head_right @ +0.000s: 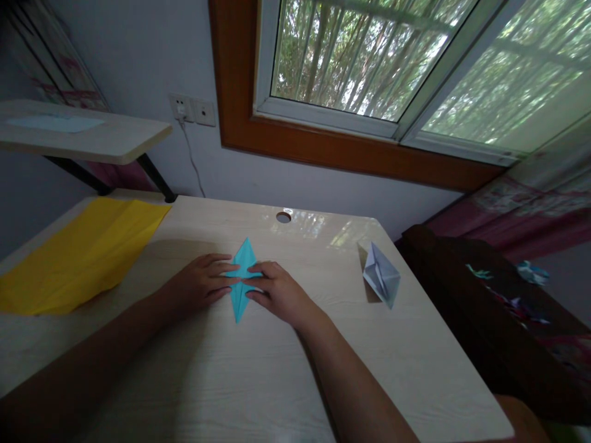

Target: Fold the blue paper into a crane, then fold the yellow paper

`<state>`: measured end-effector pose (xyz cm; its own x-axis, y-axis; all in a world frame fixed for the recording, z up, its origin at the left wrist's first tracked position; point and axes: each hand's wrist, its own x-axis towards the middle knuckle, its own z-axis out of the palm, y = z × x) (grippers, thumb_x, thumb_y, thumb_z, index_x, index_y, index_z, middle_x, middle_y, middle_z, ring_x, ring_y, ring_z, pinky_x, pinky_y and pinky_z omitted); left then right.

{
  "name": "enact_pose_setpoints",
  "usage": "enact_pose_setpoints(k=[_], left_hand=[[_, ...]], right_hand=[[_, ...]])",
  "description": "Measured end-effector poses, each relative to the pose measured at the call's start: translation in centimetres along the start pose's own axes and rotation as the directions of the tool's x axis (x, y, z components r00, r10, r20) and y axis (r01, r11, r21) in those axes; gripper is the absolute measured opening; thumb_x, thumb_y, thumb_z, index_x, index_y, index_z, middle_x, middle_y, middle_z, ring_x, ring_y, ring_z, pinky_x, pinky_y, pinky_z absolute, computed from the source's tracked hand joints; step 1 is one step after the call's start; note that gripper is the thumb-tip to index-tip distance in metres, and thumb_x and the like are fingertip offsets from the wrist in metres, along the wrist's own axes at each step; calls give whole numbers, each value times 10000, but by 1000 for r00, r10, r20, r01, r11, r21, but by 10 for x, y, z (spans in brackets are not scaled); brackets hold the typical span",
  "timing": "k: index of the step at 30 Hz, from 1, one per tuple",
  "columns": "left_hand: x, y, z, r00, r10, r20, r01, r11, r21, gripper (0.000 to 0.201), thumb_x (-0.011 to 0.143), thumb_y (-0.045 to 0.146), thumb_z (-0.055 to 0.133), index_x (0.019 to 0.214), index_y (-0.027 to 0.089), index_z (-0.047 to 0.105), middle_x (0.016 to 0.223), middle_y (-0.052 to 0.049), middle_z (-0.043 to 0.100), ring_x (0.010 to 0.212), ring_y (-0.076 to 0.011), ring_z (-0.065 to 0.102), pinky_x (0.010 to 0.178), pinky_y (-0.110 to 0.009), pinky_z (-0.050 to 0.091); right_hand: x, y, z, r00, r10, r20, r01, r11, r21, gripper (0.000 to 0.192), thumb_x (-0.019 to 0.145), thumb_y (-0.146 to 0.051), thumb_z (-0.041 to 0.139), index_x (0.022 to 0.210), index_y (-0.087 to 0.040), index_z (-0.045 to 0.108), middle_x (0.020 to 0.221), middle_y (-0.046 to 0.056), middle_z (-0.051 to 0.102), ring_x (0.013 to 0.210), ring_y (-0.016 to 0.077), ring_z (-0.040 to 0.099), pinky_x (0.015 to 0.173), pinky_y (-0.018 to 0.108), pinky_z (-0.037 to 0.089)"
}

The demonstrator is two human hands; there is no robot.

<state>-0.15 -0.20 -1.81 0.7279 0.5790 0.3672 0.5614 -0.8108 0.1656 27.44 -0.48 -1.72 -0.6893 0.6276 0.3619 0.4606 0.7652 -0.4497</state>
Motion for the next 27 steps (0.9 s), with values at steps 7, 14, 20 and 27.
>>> enact_pose_setpoints(k=[7,14,20,27], left_hand=[[-2,-5,-7,991,126,44,-121,988,-99,264,975,308,631,1213,346,737,1347,-19,686,1286,-263,560,1075,-476,486],[0,-7,-11,987,147,63,-135,977,-167,281,998,365,595,1247,394,721,1399,-27,645,1289,-255,558,1100,-467,462],[0,-7,-10,990,121,67,-108,978,-178,304,998,390,587,1278,434,697,1393,-43,631,1285,-260,562,1106,-475,452],[-1,-8,-7,990,121,70,-109,982,-151,311,1001,377,581,1285,439,693,1408,-50,617,1297,-266,547,1107,-482,445]], right_hand=[[2,-1,-1,1000,-6,-24,6,1000,1,280,946,-305,691,1221,-292,739,1288,110,661,1223,256,610,1043,477,521],[6,-5,7,994,67,-82,-67,998,9,346,901,-337,749,1235,-263,702,1218,108,679,1160,259,618,1007,457,515],[9,-6,10,980,176,-96,-169,983,76,313,853,-355,801,1108,-235,665,1155,94,686,1118,260,618,983,445,497],[10,-2,12,985,118,-126,-109,991,79,194,843,-319,813,995,-241,719,1177,85,697,1141,237,633,999,431,491]])
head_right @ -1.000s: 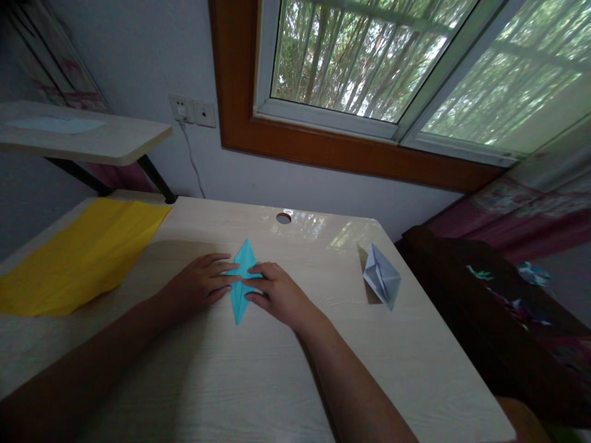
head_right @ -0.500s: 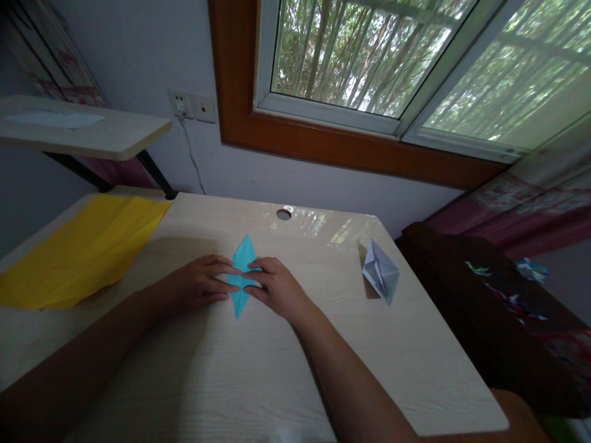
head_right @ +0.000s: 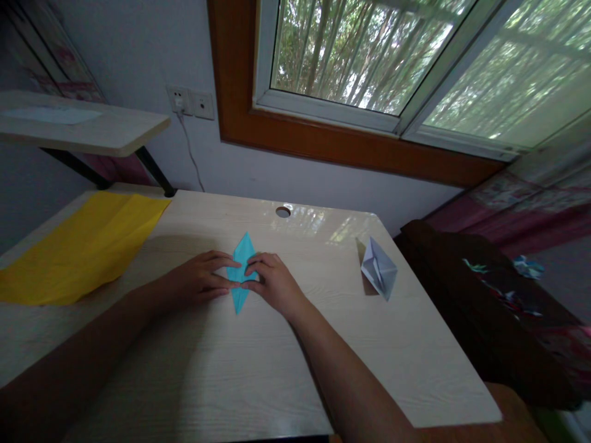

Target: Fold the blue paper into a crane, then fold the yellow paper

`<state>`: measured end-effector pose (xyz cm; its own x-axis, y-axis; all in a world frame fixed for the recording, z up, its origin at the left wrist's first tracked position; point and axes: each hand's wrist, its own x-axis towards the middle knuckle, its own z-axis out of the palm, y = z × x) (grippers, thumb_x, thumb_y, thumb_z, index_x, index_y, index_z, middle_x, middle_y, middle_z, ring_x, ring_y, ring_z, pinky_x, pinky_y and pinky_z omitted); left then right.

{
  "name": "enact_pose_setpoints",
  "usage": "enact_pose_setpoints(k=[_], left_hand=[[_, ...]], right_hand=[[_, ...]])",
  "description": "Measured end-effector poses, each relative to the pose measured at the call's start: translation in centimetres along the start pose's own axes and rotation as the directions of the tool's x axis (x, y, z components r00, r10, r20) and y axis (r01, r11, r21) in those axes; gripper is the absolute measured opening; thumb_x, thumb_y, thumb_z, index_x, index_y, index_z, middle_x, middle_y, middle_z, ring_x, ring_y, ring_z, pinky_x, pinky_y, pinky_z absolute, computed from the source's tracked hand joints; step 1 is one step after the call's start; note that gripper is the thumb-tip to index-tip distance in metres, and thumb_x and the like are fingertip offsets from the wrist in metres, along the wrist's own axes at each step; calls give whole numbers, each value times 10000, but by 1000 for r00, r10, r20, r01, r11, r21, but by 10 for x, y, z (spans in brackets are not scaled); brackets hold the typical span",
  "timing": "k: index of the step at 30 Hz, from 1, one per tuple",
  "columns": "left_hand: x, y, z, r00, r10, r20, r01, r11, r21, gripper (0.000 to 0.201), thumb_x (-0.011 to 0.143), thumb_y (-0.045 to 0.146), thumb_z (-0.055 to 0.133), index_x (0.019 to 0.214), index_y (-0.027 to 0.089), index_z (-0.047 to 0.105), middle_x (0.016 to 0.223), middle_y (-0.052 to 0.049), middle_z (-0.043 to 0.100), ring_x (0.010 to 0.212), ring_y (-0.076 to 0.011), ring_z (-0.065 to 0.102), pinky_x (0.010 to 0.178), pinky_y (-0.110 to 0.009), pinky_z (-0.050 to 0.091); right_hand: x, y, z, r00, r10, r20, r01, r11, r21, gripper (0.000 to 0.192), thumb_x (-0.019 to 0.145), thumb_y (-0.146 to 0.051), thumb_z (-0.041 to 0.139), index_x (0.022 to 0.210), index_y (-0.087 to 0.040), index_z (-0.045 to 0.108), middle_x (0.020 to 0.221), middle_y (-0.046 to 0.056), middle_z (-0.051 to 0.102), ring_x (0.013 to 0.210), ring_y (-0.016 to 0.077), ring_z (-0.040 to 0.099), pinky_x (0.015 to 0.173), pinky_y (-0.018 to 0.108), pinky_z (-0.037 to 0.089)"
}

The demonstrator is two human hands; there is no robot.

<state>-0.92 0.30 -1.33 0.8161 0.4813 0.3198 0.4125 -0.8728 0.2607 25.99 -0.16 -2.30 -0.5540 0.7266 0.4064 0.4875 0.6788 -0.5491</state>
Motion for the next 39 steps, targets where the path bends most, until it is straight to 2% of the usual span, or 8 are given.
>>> enact_pose_setpoints(k=[6,13,20,28,32,35,39], left_hand=[[0,1,0,1000,-4,-24,4,1000,-10,292,996,381,593,1260,426,710,1399,-46,625,1307,-264,537,1115,-478,438],[1,2,2,1000,-21,-8,21,1000,14,300,997,382,586,1268,427,706,1416,-48,611,1303,-271,533,1104,-482,439],[1,3,0,999,-22,40,20,999,44,323,1007,402,560,1305,416,685,1438,-62,587,1323,-282,509,1111,-499,425],[1,3,2,999,-13,42,11,998,59,325,1014,425,547,1307,399,685,1435,-79,580,1319,-296,506,1100,-505,427],[0,0,6,1000,2,5,-2,999,46,319,1002,425,575,1298,401,690,1424,-69,592,1303,-291,517,1099,-491,424],[0,0,6,1000,10,-2,-10,999,39,314,1003,419,574,1293,395,693,1429,-71,589,1305,-291,515,1099,-489,420],[1,3,3,1000,-2,-3,2,1000,24,318,1001,413,579,1300,398,686,1442,-64,571,1320,-293,499,1116,-497,404]], right_hand=[[0,4,0,1000,7,-4,-7,1000,3,86,874,-247,777,959,-256,773,1155,77,727,1120,232,658,1002,434,511],[1,2,3,997,46,-65,-44,999,32,84,865,-220,782,943,-253,777,1131,73,728,1079,230,662,972,426,520],[3,0,4,995,64,-72,-62,998,33,67,856,-200,787,900,-247,769,1101,68,726,1066,232,656,976,434,502],[5,0,4,996,48,-73,-45,998,34,75,851,-177,791,891,-232,760,1093,62,715,1054,220,643,962,413,485],[5,1,5,997,39,-69,-37,999,27,61,857,-190,788,881,-232,749,1088,61,711,1050,223,641,959,415,474],[5,0,5,997,33,-63,-33,999,-1,77,870,-218,780,934,-229,739,1076,69,700,1050,231,630,952,418,473],[4,-1,5,998,41,-51,-45,996,-73,199,911,-263,737,1109,-244,736,1084,91,668,1050,243,606,934,422,485]])
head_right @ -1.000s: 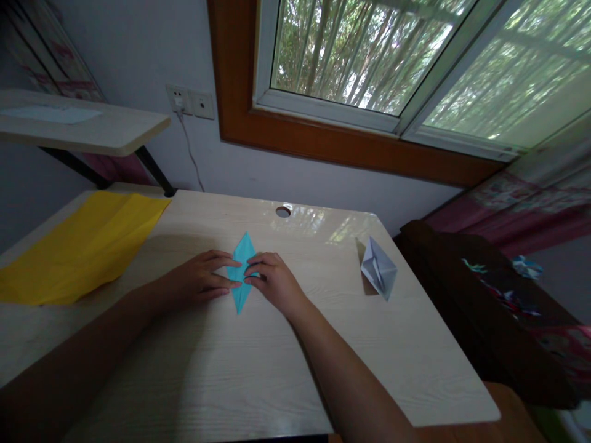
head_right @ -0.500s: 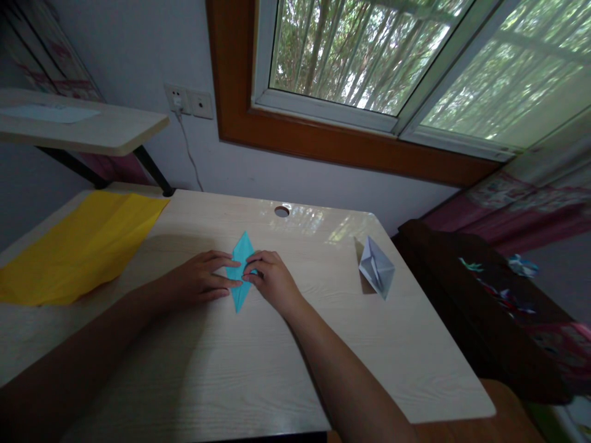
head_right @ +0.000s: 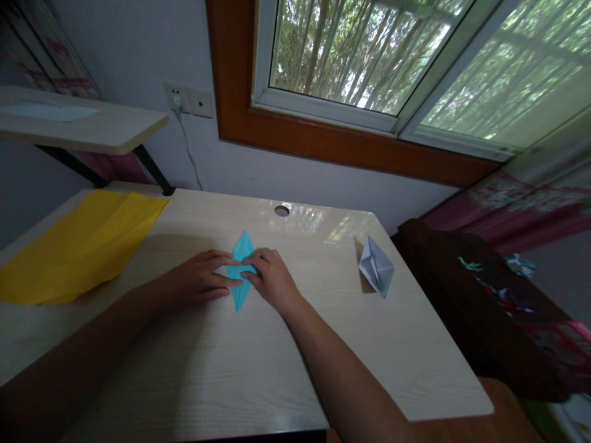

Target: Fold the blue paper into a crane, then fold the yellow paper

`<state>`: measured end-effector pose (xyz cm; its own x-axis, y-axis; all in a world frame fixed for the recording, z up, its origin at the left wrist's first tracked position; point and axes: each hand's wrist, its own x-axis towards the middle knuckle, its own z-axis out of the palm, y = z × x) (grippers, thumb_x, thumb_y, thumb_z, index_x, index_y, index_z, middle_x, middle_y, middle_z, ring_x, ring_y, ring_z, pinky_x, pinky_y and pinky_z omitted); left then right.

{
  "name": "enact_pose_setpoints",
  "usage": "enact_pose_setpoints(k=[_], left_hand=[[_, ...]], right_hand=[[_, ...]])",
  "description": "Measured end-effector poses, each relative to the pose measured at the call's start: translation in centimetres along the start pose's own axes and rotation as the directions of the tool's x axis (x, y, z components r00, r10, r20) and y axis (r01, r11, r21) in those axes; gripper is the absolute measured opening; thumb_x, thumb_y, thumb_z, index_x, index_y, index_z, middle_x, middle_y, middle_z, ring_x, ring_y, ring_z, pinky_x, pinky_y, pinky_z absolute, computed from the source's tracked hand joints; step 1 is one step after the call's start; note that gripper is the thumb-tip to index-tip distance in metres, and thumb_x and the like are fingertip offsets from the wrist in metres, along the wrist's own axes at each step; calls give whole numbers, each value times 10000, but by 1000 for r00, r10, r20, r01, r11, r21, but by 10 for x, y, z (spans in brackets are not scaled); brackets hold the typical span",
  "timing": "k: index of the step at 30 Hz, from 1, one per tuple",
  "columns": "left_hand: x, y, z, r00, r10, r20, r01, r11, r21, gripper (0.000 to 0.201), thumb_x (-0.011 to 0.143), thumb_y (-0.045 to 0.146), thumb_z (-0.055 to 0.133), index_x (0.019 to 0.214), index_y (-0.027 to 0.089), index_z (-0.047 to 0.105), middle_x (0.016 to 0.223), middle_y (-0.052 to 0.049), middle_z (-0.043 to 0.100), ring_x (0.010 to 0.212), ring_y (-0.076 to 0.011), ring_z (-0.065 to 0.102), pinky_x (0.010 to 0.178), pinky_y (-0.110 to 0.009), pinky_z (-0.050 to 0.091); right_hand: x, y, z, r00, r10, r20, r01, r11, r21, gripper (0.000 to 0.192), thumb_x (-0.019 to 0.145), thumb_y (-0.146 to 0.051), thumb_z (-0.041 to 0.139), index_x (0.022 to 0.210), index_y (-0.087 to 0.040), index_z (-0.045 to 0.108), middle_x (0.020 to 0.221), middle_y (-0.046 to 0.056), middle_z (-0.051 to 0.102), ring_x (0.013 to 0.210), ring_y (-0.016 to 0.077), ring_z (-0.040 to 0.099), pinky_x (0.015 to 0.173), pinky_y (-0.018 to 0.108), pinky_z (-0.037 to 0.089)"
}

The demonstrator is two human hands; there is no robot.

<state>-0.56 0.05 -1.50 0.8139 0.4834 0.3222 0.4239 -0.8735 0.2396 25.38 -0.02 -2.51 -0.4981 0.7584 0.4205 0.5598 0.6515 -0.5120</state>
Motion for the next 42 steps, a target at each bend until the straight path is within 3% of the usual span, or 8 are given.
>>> enact_pose_setpoints(k=[7,16,26,42], left_hand=[[2,8,-9,998,-51,43,50,998,27,328,999,408,578,1308,400,686,1365,-85,551,1232,-290,506,1090,-489,426],[1,10,-1,998,-52,21,50,994,94,358,983,363,610,1334,407,665,1371,-80,542,1219,-290,489,1077,-480,432],[4,18,-4,998,-13,57,10,999,43,354,1002,385,571,1345,420,652,1330,-76,567,1192,-279,498,1062,-469,433],[9,27,-14,998,35,59,-31,997,-72,264,996,355,576,1185,367,759,1222,-90,622,1148,-272,519,1011,-445,461]], right_hand=[[-2,5,2,998,-55,-6,54,996,-69,187,950,-284,686,1108,-293,787,1137,91,650,1070,236,586,939,417,498],[-2,12,-3,1000,-9,-13,7,985,-170,198,949,-311,687,1115,-304,793,1120,93,638,1015,239,574,899,414,514],[-2,16,-6,999,16,-32,-22,981,-193,193,949,-309,687,1107,-310,797,1091,93,636,987,241,569,876,420,511],[0,16,-7,999,29,-34,-35,983,-178,181,939,-311,703,1089,-300,803,1083,94,634,981,230,579,880,415,512]])
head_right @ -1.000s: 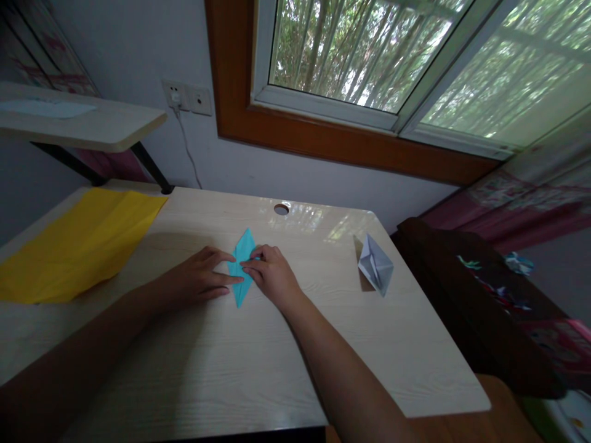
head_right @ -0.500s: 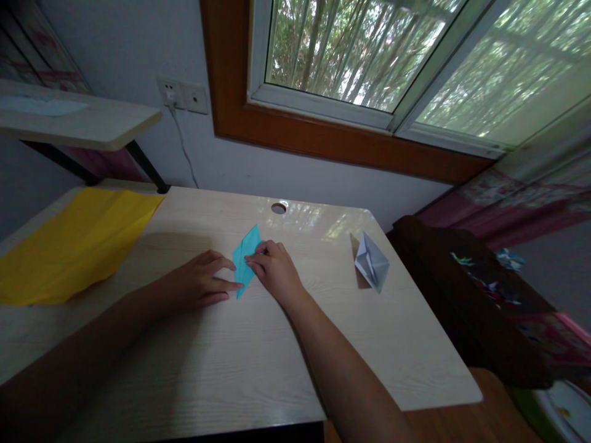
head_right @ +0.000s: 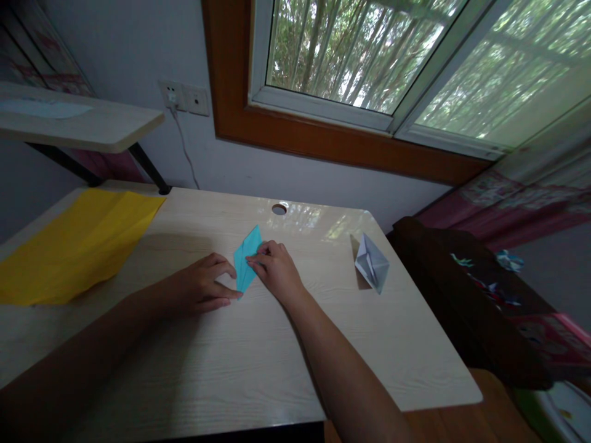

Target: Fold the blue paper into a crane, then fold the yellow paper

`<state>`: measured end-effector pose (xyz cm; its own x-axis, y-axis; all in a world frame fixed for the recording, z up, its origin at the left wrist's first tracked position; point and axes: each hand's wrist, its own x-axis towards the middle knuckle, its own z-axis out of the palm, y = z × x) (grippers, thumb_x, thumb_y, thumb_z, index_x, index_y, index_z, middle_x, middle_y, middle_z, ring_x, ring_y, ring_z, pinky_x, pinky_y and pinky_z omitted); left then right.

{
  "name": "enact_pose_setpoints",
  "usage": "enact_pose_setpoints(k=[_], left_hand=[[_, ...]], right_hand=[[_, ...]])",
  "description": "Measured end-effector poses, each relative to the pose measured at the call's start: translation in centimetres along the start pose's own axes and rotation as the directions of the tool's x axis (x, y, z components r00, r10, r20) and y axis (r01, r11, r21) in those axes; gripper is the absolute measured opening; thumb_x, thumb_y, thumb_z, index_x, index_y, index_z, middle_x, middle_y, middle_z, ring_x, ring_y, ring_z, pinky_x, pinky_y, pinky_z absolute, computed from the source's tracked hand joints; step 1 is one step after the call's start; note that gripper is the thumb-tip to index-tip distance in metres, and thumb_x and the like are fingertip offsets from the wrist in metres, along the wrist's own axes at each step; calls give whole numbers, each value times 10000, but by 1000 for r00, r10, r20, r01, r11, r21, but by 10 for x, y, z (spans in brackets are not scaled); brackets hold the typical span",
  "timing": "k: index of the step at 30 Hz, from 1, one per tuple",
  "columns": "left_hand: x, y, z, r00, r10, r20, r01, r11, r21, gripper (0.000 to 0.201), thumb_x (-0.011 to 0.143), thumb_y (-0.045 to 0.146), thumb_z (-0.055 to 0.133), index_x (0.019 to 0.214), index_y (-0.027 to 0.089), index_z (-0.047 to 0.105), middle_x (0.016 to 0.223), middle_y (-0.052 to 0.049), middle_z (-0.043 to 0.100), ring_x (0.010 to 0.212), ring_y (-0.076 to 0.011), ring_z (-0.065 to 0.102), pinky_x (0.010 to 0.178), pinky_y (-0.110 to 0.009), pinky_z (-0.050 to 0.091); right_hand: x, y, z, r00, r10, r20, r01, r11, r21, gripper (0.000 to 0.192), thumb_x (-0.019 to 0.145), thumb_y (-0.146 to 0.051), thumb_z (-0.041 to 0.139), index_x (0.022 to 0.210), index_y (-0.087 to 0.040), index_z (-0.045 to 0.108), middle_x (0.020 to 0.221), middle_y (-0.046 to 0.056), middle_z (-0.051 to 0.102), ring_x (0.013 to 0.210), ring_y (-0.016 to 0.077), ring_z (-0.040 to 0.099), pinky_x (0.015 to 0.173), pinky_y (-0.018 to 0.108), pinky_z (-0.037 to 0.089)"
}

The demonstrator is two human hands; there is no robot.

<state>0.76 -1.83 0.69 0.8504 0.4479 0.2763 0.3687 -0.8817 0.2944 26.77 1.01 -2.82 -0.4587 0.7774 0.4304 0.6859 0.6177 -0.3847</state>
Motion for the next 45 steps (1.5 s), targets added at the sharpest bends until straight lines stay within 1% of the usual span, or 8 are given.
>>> enact_pose_setpoints(k=[4,9,13,19,22,29,38,45], left_hand=[[0,-1,0,1000,9,-4,-9,1000,-4,259,989,348,588,1179,372,763,1257,-87,629,1170,-274,525,1030,-459,462],[-2,-6,3,999,38,5,-38,999,21,265,983,354,596,1197,373,751,1445,-67,573,1333,-322,453,1099,-525,428],[-3,-8,4,998,65,22,-66,997,30,268,987,342,593,1209,353,743,1438,-55,603,1395,-325,423,1152,-544,387],[-2,-8,7,998,55,-18,-55,998,16,319,974,355,616,1273,289,705,1423,-65,631,1370,-308,478,1160,-532,393],[-2,-14,13,998,30,-60,-28,998,49,372,980,336,606,1336,245,662,1407,-75,648,1365,-304,490,1149,-527,410],[-5,-26,21,979,-102,-177,120,988,96,362,997,276,568,1346,248,657,1342,-65,695,1325,-270,541,1105,-481,463],[-6,-30,23,958,-242,-154,267,949,169,485,995,297,551,1469,200,521,1417,-87,639,1380,-304,484,1147,-510,396],[-4,-28,21,954,-226,-194,263,945,193,503,989,309,563,1480,221,503,1464,-112,572,1411,-314,428,1162,-527,389]], right_hand=[[-1,2,-1,1000,5,1,-5,1000,-20,189,944,-329,695,1102,-328,799,1093,88,632,986,233,576,888,423,505],[-2,2,-4,1000,22,12,-21,997,-72,275,951,-371,679,1215,-349,755,1113,95,623,1016,251,562,914,448,490],[-3,1,-5,999,33,21,-30,994,-105,297,956,-378,669,1242,-346,741,1140,103,610,1040,262,548,936,465,483],[-3,-1,-7,999,25,24,-23,995,-98,307,957,-395,662,1251,-356,737,1157,108,611,1044,266,542,935,465,483],[-3,-1,-7,998,-8,58,13,997,-82,304,949,-412,670,1242,-370,740,1176,102,609,1050,263,540,935,458,480],[-3,-1,-5,993,-68,99,70,997,-16,290,966,-374,654,1243,-381,737,1156,88,607,1051,243,543,938,427,475],[-2,-3,-6,992,-71,105,70,998,11,267,948,-359,683,1205,-359,757,1139,91,604,1049,242,549,936,428,474],[-4,-7,-6,995,-48,93,50,999,-13,292,985,-272,613,1238,-348,737,1129,91,592,1045,242,534,919,421,474]])
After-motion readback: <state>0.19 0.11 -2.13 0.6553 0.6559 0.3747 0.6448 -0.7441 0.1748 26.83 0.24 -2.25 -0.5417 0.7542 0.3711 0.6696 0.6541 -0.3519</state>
